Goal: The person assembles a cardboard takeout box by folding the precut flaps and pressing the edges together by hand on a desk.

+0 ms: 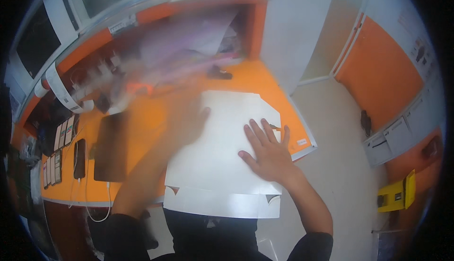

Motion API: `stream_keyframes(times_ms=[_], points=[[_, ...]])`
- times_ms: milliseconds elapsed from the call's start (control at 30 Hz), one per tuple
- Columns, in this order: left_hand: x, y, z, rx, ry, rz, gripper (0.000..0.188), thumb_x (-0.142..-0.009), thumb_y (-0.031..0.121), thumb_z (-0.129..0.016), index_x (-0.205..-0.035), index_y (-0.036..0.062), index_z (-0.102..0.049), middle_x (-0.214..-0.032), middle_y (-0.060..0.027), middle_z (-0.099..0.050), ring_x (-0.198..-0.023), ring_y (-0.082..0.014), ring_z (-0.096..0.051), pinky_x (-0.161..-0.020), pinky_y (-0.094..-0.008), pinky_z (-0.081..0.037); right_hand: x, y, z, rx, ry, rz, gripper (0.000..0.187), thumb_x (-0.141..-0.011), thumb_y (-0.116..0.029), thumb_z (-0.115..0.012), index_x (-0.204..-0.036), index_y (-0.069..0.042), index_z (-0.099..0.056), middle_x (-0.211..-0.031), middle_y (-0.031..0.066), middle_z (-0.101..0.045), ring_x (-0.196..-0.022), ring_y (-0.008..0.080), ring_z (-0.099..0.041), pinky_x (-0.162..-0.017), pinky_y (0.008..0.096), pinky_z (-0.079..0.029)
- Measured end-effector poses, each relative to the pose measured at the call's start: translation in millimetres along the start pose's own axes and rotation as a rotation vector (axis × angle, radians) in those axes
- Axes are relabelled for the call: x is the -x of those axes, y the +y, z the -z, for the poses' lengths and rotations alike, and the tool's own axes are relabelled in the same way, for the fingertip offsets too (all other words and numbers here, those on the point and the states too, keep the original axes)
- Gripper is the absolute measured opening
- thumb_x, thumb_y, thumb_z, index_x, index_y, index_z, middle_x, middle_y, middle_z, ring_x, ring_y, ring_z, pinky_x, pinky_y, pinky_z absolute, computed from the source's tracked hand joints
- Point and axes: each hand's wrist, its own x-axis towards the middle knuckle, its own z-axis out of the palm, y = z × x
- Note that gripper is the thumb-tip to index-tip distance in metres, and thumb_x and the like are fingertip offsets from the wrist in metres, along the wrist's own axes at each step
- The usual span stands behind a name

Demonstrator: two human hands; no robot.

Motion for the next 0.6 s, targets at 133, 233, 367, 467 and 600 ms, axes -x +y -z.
stream_keyframes(times_ms=[133,233,367,467,600], points=[[-6,-20,-1,-0.017,0.071,0.061,0.070,-0.107,0.054,-0.029,-0.167,0.0197,-0.014,-0.173,-0.0141,-0.006,-0.159,-0.0393,0.000,-0.120,-0.0712,0.006,2,5,-5,-0.032,0.073,0.015,0.070,-0.105,-0.056,-0.038,-0.158,-0.010,-0.038,-0.167,0.0109,-0.032,-0.156,0.0320,-0.023,-0.117,0.0744,-0.005],[-8,-25,7,-0.092,0.060,0.114,0.070,-0.107,0.052,-0.034,-0.167,0.0212,-0.015,-0.172,-0.0149,-0.011,-0.159,-0.0395,-0.004,-0.119,-0.0734,0.004,1,7,-7,-0.043,0.053,0.003,0.071,-0.105,-0.057,-0.036,-0.159,-0.010,-0.036,-0.168,0.0097,-0.029,-0.157,0.0311,-0.021,-0.118,0.0743,-0.004],[-1,-75,15,-0.002,-0.053,0.175,0.068,-0.106,0.049,-0.041,-0.165,0.0219,-0.021,-0.170,-0.0152,-0.020,-0.157,-0.0403,-0.010,-0.117,-0.0759,-0.005,-1,4,-6,-0.035,0.033,0.030,0.072,-0.105,-0.059,-0.032,-0.160,-0.012,-0.033,-0.169,0.0085,-0.027,-0.157,0.0304,-0.019,-0.118,0.0749,-0.005],[17,-155,25,0.139,0.066,0.361,0.064,-0.105,0.048,-0.045,-0.161,0.0198,-0.032,-0.167,-0.0157,-0.026,-0.156,-0.0411,-0.014,-0.115,-0.0746,-0.015,-2,0,-9,-0.041,0.043,0.065,0.072,-0.105,-0.059,-0.031,-0.161,-0.012,-0.032,-0.169,0.0080,-0.026,-0.157,0.0301,-0.019,-0.118,0.0752,-0.006],[4,-93,52,0.092,0.078,0.391,0.060,-0.105,0.047,-0.046,-0.157,0.0158,-0.041,-0.164,-0.0182,-0.032,-0.155,-0.0418,-0.017,-0.114,-0.0729,-0.020,3,13,-6,-0.031,0.020,0.016,0.074,-0.106,-0.061,-0.030,-0.162,-0.013,-0.030,-0.170,0.0086,-0.026,-0.158,0.0308,-0.017,-0.117,0.0764,-0.003]])
